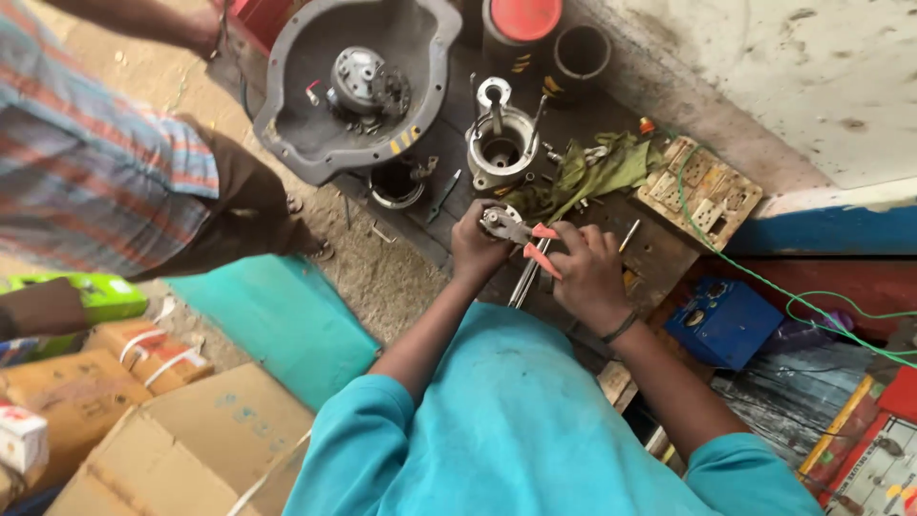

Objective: Disassembling and inspecting the internal components of a motor on a repair workbench.

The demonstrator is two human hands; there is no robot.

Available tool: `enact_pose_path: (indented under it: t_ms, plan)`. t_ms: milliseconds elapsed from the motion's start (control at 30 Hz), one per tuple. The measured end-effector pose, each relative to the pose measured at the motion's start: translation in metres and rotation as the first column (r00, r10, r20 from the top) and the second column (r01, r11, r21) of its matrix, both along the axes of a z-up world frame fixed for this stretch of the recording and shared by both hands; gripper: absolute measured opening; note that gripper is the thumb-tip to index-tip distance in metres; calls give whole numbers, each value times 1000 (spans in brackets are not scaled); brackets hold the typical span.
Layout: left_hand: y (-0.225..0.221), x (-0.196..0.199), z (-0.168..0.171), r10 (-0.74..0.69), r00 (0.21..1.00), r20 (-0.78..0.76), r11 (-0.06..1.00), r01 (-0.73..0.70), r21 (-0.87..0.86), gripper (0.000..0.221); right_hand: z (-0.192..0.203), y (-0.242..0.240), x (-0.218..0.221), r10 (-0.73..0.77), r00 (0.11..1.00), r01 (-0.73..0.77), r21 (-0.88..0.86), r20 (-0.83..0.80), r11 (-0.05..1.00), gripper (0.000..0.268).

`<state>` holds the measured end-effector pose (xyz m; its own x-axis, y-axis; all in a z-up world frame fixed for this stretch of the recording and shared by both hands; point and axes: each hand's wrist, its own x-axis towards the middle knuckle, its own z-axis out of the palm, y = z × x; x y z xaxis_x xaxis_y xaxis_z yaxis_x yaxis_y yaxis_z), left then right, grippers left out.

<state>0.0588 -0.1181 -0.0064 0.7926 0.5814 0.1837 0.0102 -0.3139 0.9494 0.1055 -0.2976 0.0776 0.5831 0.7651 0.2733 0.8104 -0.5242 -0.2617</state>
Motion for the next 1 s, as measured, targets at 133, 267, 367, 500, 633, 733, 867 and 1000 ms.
enact_pose_path:
  t_ms: [133, 267, 367, 500, 633, 733, 867, 1000]
  plan:
    - [3, -6, -5, 30, 999, -23, 999, -30, -11, 49, 7, 8, -7, 16, 1000, -13, -146, 20, 989, 10]
    - [3, -3, -4, 27, 998, -50, 999, -28, -30, 44, -17, 16, -22, -83, 996, 82, 26, 35, 996, 25]
    - [-2, -1, -6, 52, 994, -93, 998, -55, -36, 46, -10, 10, -15, -20, 1000, 20, 18, 24, 1000, 33]
    - [4, 8, -2, 152, 985, -81, 984, -159, -77, 40, -6, 22, -8, -38, 998, 46, -174, 49, 984, 19]
    - [11, 10, 1, 136, 986, -98, 990, -140, -32, 40, -19, 25, -6, -47, 997, 49, -35, 67, 998, 12]
    - [4, 8, 0, 107, 986, -130, 991, -115, -63, 38, -9, 20, -9, -66, 998, 67, -87, 15, 994, 9]
    - [11, 7, 6, 120, 985, -121, 991, -125, -39, 40, -13, 29, -12, -114, 993, 112, -135, -4, 984, 8]
    - [11, 8, 1, 81, 988, -131, 991, -94, -93, 40, -7, 32, -9, -116, 993, 118, -72, 38, 990, 7]
